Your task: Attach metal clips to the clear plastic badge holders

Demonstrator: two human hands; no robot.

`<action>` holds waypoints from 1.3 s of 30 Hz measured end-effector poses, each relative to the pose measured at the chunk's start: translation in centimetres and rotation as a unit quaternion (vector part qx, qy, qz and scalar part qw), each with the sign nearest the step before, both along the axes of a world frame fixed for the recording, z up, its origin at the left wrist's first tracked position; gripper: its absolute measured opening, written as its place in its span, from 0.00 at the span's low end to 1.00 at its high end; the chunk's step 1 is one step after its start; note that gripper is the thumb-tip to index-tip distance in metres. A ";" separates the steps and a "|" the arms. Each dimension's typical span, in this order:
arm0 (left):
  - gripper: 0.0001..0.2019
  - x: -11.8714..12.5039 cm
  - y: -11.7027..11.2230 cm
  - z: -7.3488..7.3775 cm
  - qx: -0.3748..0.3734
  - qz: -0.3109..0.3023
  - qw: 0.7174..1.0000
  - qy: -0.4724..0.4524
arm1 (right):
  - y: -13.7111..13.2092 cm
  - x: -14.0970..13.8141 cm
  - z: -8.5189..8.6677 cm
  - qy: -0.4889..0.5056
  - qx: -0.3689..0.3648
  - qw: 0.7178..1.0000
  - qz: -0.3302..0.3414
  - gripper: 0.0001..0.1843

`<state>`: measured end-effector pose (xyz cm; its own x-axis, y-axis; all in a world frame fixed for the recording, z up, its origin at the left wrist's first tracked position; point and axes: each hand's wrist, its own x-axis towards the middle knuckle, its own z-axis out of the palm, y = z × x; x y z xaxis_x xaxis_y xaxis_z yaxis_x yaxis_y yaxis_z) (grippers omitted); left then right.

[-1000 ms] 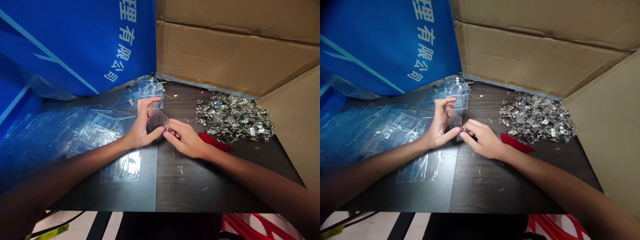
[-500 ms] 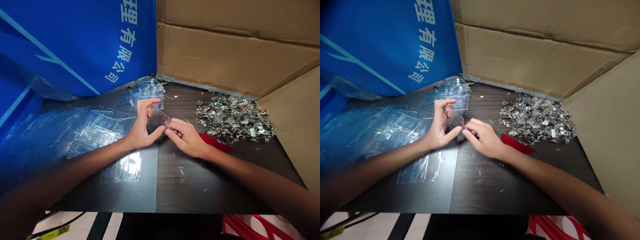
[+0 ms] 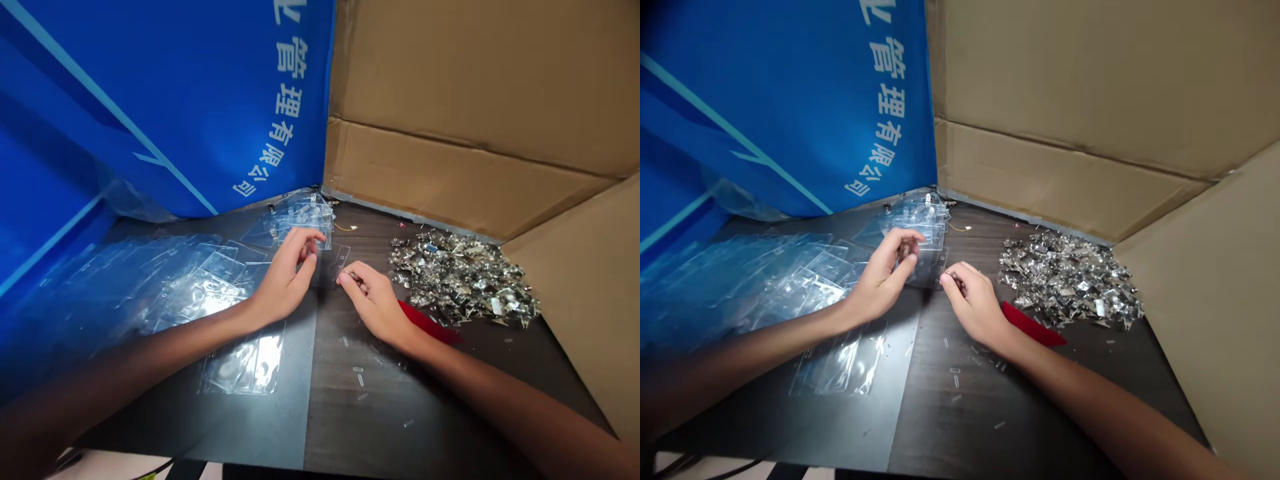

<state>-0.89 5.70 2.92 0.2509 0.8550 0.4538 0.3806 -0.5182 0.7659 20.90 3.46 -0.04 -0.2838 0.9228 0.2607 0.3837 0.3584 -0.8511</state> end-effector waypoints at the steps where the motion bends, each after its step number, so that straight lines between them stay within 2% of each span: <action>1: 0.10 -0.1 0.1 0.9 -0.024 -0.001 1.000 0.008 | 0.0 0.0 0.0 0.005 -0.015 1.000 -0.008 0.14; 5: 0.06 -1.3 1.7 3.5 -0.089 -0.004 0.995 0.036 | -0.2 -0.2 -0.2 0.024 -0.050 0.998 -0.007 0.13; 8: 0.06 -2.6 3.4 4.0 -0.112 -0.021 0.993 0.003 | -0.1 -0.2 -0.6 0.042 -0.053 0.998 -0.019 0.17; 11: 0.09 -3.5 4.5 3.8 -0.120 -0.049 0.992 -0.002 | 0.1 0.0 -1.2 0.041 -0.046 0.997 -0.037 0.13; 15: 0.24 -3.9 4.1 4.2 -0.072 -0.107 0.987 0.099 | 0.4 0.3 -1.1 0.023 -0.024 0.999 -0.008 0.16; 19: 0.43 -3.3 1.8 4.9 -0.049 -0.208 0.944 0.250 | 0.3 0.3 -0.6 -0.002 -0.011 1.000 0.006 0.18; 21: 0.55 -2.6 0.5 4.6 -0.020 -0.216 0.933 0.288 | 0.3 0.2 -0.5 -0.006 -0.011 1.000 0.004 0.19; 22: 0.56 -2.1 0.0 4.4 0.004 -0.210 0.930 0.300 | 0.3 0.2 -0.6 -0.006 -0.011 1.000 0.002 0.19; 23: 0.52 -1.7 -0.4 4.1 0.031 -0.200 0.929 0.311 | 0.3 0.2 -0.6 -0.006 -0.011 1.000 0.001 0.19; 26: 0.24 -0.9 -0.9 3.5 0.099 -0.173 0.924 0.328 | 0.3 0.1 -0.8 -0.004 -0.011 1.000 -0.003 0.18; 28: 0.15 -0.8 -0.5 3.6 0.113 -0.165 0.927 0.318 | 0.3 0.0 -0.7 -0.002 -0.015 1.000 -0.005 0.17; 32: 0.13 -2.1 1.6 4.7 0.070 -0.119 0.958 0.253 | 0.2 -0.2 -0.5 0.032 -0.047 0.998 -0.011 0.13; 36: 0.08 -4.5 4.8 5.9 -0.100 -0.043 0.984 0.139 | 0.1 -0.4 -0.3 0.066 -0.066 0.995 -0.023 0.15; 39: 0.17 -6.2 6.8 6.0 -0.181 0.059 0.980 0.053 | 0.0 -0.5 -0.1 0.068 -0.068 0.995 -0.022 0.14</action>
